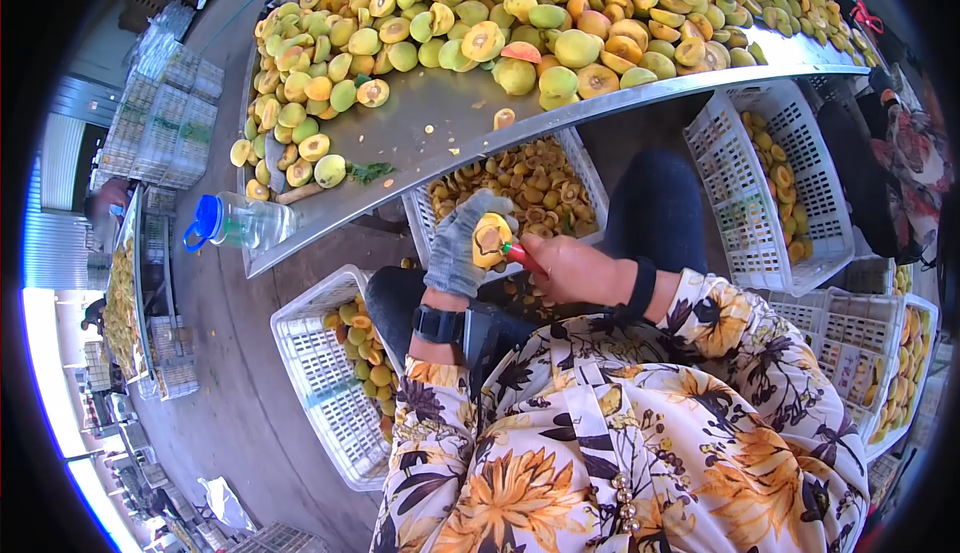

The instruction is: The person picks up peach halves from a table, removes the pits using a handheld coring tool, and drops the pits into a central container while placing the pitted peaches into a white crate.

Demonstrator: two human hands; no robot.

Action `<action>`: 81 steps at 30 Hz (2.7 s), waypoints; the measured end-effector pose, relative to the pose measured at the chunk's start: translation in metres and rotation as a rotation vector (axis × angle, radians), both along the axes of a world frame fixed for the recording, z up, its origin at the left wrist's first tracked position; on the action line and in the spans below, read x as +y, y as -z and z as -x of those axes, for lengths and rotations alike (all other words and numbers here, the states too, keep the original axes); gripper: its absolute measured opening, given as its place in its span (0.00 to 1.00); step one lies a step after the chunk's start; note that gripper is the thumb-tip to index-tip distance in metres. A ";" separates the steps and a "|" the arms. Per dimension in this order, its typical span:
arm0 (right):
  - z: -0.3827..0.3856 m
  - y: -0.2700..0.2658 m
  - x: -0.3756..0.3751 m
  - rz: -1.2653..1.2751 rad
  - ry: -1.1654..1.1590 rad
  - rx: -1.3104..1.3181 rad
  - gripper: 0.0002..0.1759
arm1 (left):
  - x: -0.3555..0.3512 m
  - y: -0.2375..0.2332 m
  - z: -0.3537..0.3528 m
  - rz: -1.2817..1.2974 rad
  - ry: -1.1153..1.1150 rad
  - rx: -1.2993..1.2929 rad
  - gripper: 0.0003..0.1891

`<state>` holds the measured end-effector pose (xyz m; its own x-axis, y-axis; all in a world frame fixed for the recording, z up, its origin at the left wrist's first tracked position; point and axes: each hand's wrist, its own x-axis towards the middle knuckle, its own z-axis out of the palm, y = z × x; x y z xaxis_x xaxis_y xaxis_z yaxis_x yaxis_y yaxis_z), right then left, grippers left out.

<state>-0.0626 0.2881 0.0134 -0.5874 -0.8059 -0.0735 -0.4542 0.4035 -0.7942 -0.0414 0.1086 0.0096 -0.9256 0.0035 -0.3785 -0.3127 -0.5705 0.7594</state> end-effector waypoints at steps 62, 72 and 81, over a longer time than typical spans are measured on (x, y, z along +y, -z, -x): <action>0.005 -0.015 -0.040 0.524 0.415 -0.269 0.19 | -0.001 0.001 -0.003 -0.257 -0.455 0.129 0.19; 0.019 -0.006 -0.026 0.453 0.220 -0.206 0.18 | -0.012 -0.006 -0.021 -0.078 0.018 0.057 0.23; 0.004 0.004 -0.024 0.089 0.202 0.126 0.17 | -0.005 0.039 -0.028 0.034 -0.426 0.077 0.16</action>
